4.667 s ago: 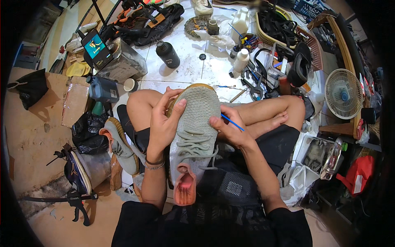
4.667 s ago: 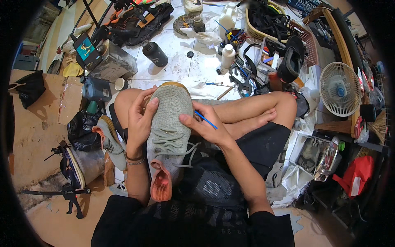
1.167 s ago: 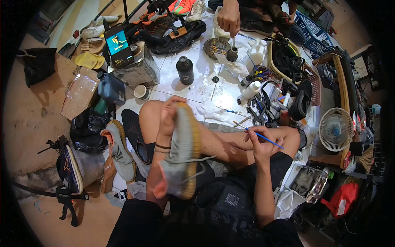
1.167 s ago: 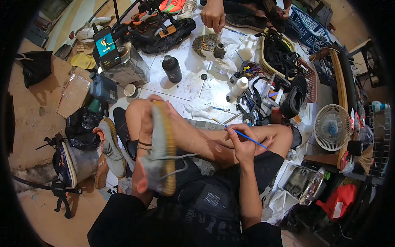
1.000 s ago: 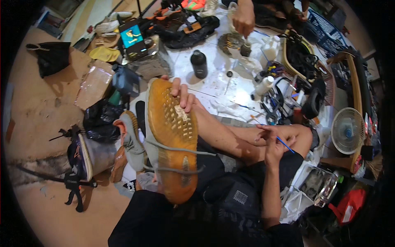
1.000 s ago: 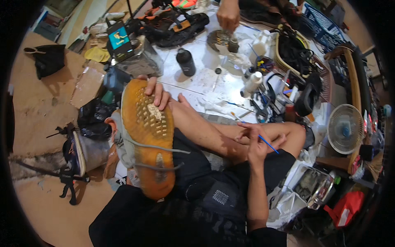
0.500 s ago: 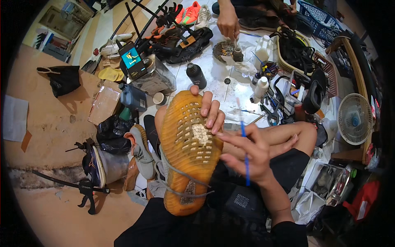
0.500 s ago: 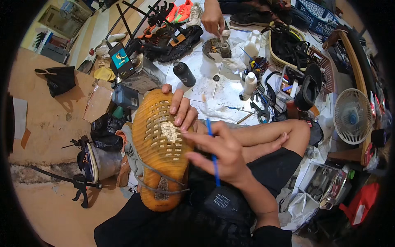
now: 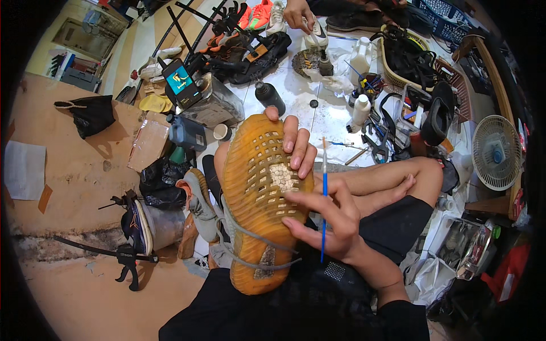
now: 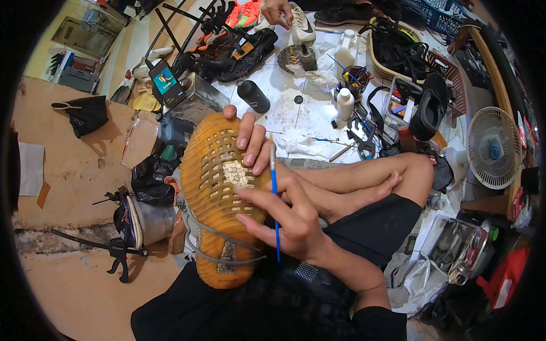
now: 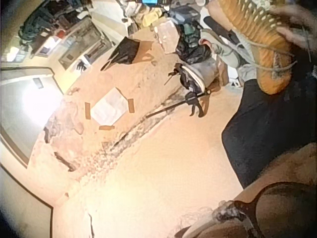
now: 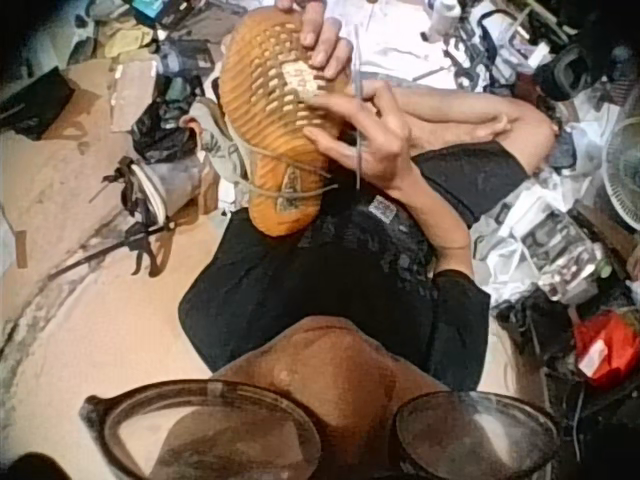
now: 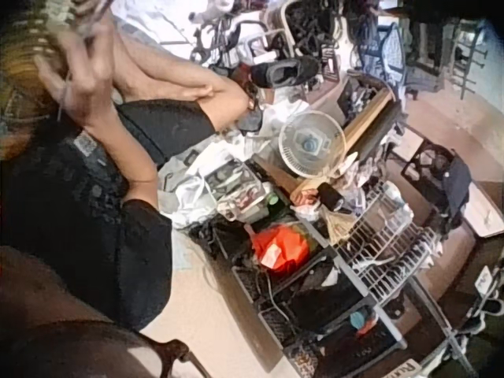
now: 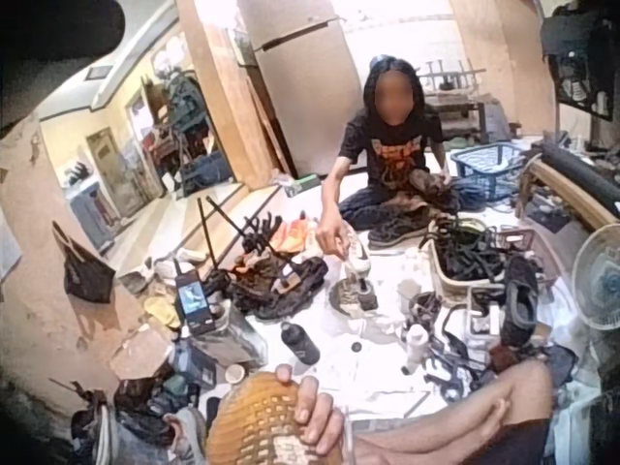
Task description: The recorder is painting and repairing the soles of various sneakers while sitting on the floor.
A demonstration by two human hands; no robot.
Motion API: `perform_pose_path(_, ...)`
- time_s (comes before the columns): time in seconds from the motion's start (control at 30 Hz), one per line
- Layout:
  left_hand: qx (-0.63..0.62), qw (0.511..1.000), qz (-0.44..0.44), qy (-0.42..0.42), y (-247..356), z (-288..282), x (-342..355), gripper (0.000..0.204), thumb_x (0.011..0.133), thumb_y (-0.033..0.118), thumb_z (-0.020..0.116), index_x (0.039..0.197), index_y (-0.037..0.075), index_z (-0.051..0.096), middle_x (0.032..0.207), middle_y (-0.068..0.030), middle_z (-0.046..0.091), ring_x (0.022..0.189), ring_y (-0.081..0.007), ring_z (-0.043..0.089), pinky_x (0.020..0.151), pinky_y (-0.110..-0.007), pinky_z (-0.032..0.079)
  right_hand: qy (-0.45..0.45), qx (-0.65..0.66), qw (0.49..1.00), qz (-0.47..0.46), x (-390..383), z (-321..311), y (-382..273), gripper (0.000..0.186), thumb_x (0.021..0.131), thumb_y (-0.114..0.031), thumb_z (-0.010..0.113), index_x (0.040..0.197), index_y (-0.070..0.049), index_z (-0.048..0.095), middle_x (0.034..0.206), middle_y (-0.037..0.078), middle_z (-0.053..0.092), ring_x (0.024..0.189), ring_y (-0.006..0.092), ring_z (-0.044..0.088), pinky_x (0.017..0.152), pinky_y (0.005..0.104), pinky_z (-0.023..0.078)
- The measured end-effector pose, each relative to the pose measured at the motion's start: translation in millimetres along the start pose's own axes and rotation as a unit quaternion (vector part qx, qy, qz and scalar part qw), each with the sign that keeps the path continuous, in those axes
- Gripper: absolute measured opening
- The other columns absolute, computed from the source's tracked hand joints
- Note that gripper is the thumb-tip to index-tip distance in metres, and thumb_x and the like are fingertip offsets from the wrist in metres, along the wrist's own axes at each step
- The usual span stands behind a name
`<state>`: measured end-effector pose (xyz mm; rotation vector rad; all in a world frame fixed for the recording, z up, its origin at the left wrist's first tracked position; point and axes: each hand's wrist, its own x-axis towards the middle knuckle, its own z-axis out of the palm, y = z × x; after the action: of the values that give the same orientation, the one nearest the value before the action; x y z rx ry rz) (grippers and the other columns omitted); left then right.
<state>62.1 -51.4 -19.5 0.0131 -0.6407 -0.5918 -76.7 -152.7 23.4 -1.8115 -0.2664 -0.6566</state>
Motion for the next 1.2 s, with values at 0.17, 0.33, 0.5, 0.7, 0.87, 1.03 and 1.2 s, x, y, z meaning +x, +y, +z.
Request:
perform_pose_path(0.17, 0.021, 0.999, 0.013, -0.023, -4, -5, 1, 0.063, 0.089, 0.042, 0.057, 0.133, 0.002, 0.036, 0.095, -0.0153, 0.046, 0.08, -0.0277, 0.053, 0.068, -0.04, 0.051, -0.029, -0.044, 0.998, -0.017, -2, 0, 1, 0.045, 0.069, -0.009, 0.085, 0.111, -0.006, 0.072, 0.093, 0.009, 0.054, 0.079, 0.0187, 0.055, 0.068, 0.028, 0.048)
perform_pose_path(0.33, 0.042, 0.998, 0.004, -0.056, 1, -12, -2, 0.067, 0.09, 0.031, 0.066, 0.136, 0.001, 0.029, 0.099, -0.0165, 0.045, 0.083, -0.0289, 0.054, 0.069, -0.041, 0.054, -0.029, -0.007, 1.0, -0.001, -5, 1, 6, 0.038, 0.068, -0.007, 0.085, 0.104, -0.005, 0.074, 0.087, 0.008, 0.052, 0.078, 0.0179, 0.055, 0.067, 0.0273, 0.047)
perform_pose_path(0.5, 0.056, 0.996, 0.016, -0.075, 2, -16, -3, 0.061, 0.092, 0.033, 0.064, 0.134, 0.001, 0.033, 0.097, -0.0163, 0.046, 0.084, -0.0292, 0.055, 0.069, -0.042, 0.054, -0.011, 0.038, 0.999, 0.029, -4, 5, 13, 0.028, 0.07, -0.004, 0.083, 0.096, -0.002, 0.073, 0.084, 0.007, 0.056, 0.074, 0.016, 0.054, 0.065, 0.0261, 0.044)
perform_pose_path(0.7, 0.036, 0.997, -0.032, -0.053, 3, -15, -4, 0.043, 0.103, 0.035, 0.039, 0.131, 0.002, 0.036, 0.093, -0.019, 0.049, 0.079, -0.0324, 0.058, 0.064, -0.045, 0.055, 0.024, 0.057, 0.996, 0.058, -3, 12, 17, 0.013, 0.079, -0.003, 0.077, 0.087, 0.0, 0.067, 0.078, 0.005, 0.055, 0.062, 0.0115, 0.056, 0.053, 0.0234, 0.044)
perform_pose_path(0.87, 0.033, 0.999, -0.02, -0.019, -3, -11, -6, 0.049, 0.108, 0.042, 0.02, 0.128, 0.002, 0.038, 0.089, -0.0198, 0.05, 0.073, -0.0328, 0.058, 0.059, -0.045, 0.056, 0.027, 0.069, 0.993, 0.091, -5, 13, 13, 0.009, 0.079, 0.003, 0.069, 0.085, 0.002, 0.063, 0.077, 0.009, 0.059, 0.069, 0.0165, 0.054, 0.064, 0.0267, 0.043)
perform_pose_path(1.03, 0.029, 1.0, -0.012, -0.001, -7, -7, -6, 0.048, 0.107, 0.043, 0.022, 0.127, 0.002, 0.039, 0.087, -0.0192, 0.051, 0.071, -0.0323, 0.057, 0.058, -0.044, 0.055, 0.039, 0.053, 0.995, 0.068, -5, 14, 14, 0.009, 0.078, 0.004, 0.068, 0.084, 0.002, 0.062, 0.077, 0.008, 0.059, 0.068, 0.0163, 0.053, 0.064, 0.0264, 0.043)
perform_pose_path(1.2, 0.043, 0.995, -0.076, -0.045, 1, 0, -3, 0.048, 0.095, 0.032, 0.055, 0.131, 0.005, 0.037, 0.096, -0.0159, 0.048, 0.083, -0.0302, 0.056, 0.07, -0.043, 0.053, 0.038, 0.008, 0.999, 0.034, -8, 12, 15, 0.011, 0.075, 0.005, 0.068, 0.084, 0.001, 0.063, 0.077, 0.008, 0.058, 0.069, 0.0163, 0.054, 0.06, 0.0264, 0.044)
